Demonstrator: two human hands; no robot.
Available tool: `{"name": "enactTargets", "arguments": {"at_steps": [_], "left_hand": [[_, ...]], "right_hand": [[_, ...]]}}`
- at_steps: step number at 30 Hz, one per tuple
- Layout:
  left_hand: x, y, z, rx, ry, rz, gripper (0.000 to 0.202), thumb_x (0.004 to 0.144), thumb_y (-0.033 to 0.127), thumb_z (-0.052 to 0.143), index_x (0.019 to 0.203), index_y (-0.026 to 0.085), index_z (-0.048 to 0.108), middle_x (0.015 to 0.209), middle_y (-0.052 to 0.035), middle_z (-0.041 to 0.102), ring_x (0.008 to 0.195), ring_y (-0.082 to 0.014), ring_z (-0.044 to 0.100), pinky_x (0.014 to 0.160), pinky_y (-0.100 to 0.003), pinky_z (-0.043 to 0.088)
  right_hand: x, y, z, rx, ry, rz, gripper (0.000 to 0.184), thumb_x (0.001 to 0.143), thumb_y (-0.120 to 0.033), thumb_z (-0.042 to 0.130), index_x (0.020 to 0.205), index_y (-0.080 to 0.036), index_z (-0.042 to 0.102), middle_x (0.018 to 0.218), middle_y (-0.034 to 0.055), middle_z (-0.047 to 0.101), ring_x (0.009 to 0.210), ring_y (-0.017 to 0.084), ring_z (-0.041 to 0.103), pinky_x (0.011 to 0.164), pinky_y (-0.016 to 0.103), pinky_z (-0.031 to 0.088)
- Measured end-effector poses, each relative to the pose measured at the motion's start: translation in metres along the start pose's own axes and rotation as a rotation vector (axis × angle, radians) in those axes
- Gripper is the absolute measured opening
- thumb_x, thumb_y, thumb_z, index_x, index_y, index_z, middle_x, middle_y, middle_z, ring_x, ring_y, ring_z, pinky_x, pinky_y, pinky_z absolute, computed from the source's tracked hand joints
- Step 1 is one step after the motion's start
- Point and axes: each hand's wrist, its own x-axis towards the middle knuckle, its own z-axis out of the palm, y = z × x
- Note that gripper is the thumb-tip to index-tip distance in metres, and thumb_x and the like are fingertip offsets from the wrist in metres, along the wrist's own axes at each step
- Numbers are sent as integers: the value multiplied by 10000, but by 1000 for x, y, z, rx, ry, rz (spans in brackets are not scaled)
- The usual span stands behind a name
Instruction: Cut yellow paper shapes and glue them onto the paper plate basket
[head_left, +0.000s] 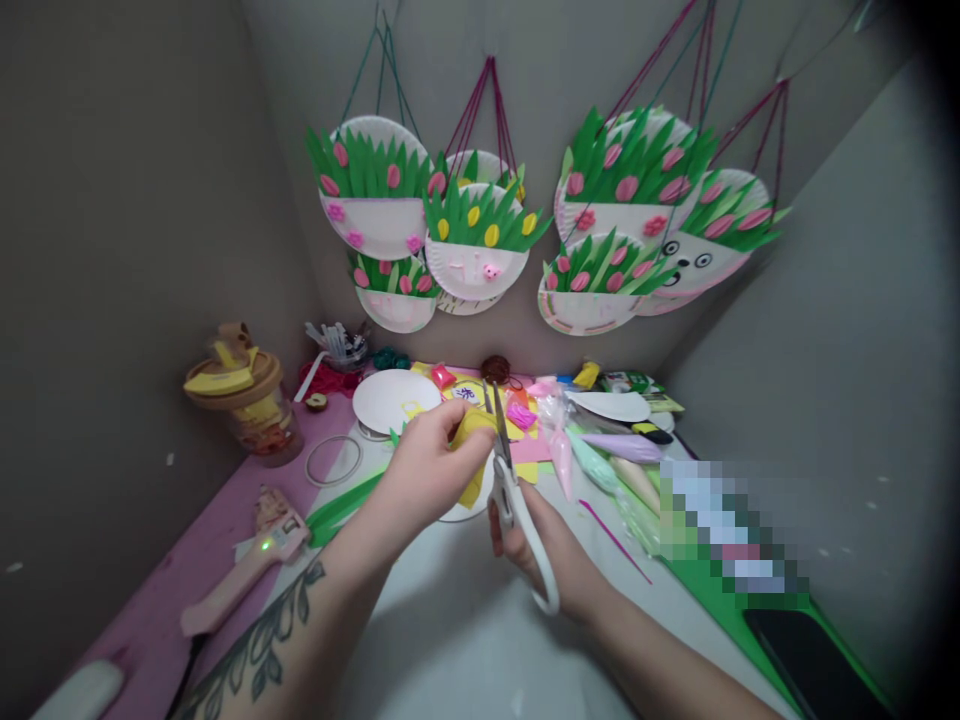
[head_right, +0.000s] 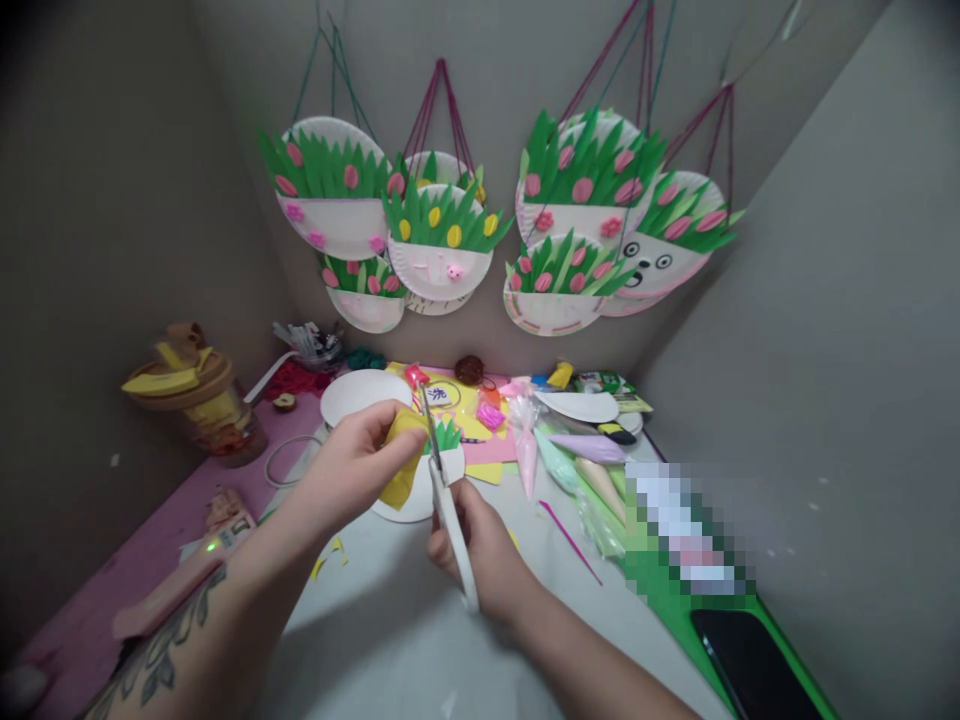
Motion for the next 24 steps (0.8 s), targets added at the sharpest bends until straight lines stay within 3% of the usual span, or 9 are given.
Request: {"name": "enactTargets", "arguments": {"at_steps": [15, 24], "left_hand": [[-2, 6, -4, -7, -18, -42, 249, 797, 289, 500, 608, 186, 374, 547, 63, 353, 513, -77, 371, 480, -201, 254], [-2, 4, -8, 17, -43, -49, 208, 817, 307, 473, 655, 180, 442, 575, 54, 389, 529, -84, 385, 477, -203, 257]], "right_hand": [[1, 3, -4, -28, 6, -7, 653, 640, -832, 515, 772, -195, 456, 701, -1, 462, 625, 134, 407, 522, 248, 351], [2, 3, -4, -30, 2, 8, 661, 624, -834, 530, 773, -196, 444, 693, -9, 458, 606, 123, 407, 519, 244, 355]]}}
